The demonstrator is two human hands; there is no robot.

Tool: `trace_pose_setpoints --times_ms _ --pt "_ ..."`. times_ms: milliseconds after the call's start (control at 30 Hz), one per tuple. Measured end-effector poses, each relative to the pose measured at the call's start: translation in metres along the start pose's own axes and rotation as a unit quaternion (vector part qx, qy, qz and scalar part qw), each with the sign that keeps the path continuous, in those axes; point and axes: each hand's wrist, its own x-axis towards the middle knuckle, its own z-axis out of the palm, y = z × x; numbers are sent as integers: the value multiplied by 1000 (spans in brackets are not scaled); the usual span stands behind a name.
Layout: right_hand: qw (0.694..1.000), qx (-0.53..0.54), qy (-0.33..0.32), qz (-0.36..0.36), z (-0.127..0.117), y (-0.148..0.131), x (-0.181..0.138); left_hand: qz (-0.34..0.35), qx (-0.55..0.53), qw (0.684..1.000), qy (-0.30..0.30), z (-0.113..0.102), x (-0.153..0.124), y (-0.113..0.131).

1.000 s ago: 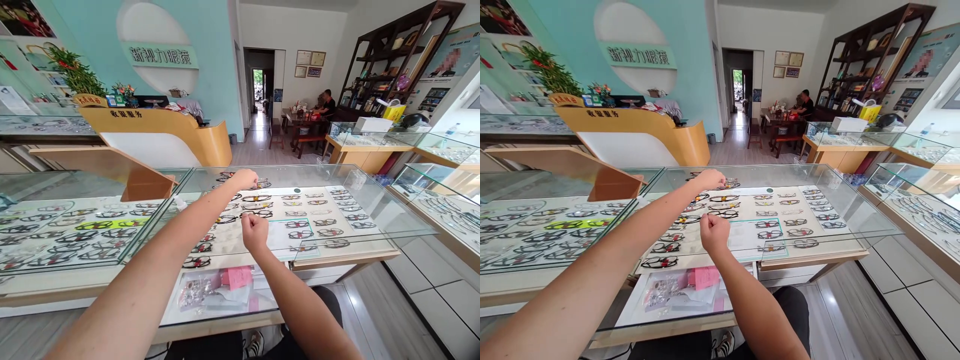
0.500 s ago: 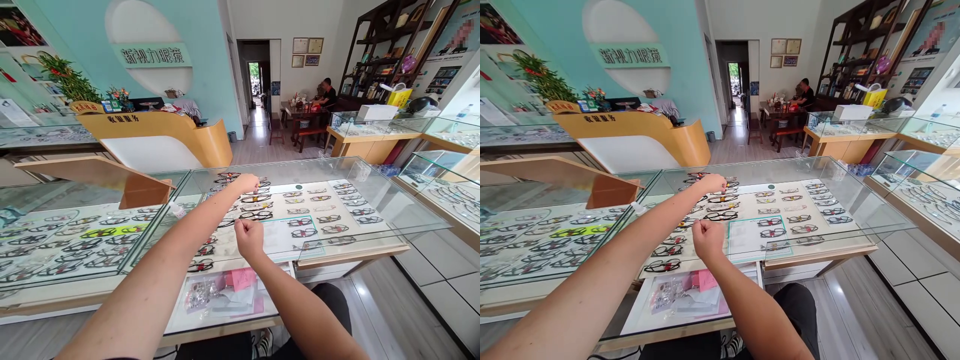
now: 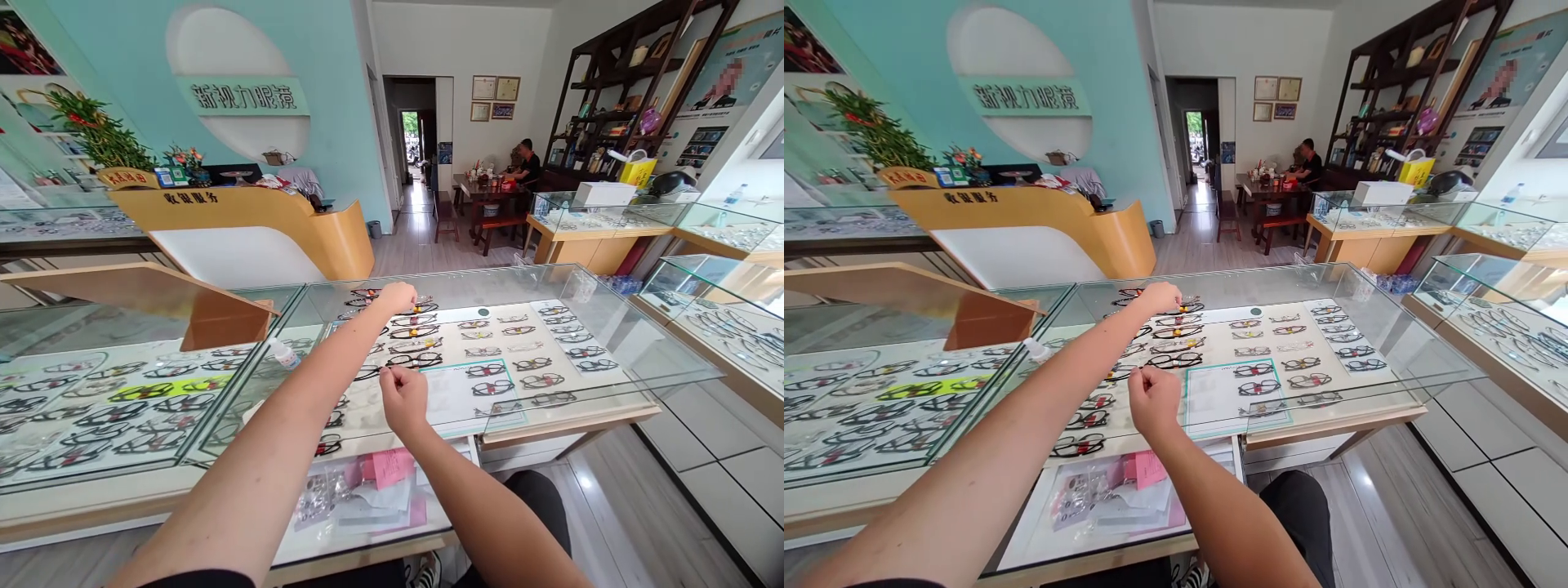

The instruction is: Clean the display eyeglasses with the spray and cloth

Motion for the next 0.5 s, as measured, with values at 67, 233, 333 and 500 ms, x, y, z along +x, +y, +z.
trace_pose_setpoints --times_ms 67,233,333,500 --pt "1000 -4 1 -3 1 0 0 -3 -8 1000 2 1 -1 1" --pt "1000 -15 -1 -12 3 1 0 -12 -25 1000 10 4 -6 5" --pt "1000 -17 1 -17 4 4 1 -16 -36 999 26 5 -10 6" --pt "999 23 -44 8 5 7 1 -10 -70 996 60 -5 -21 6"
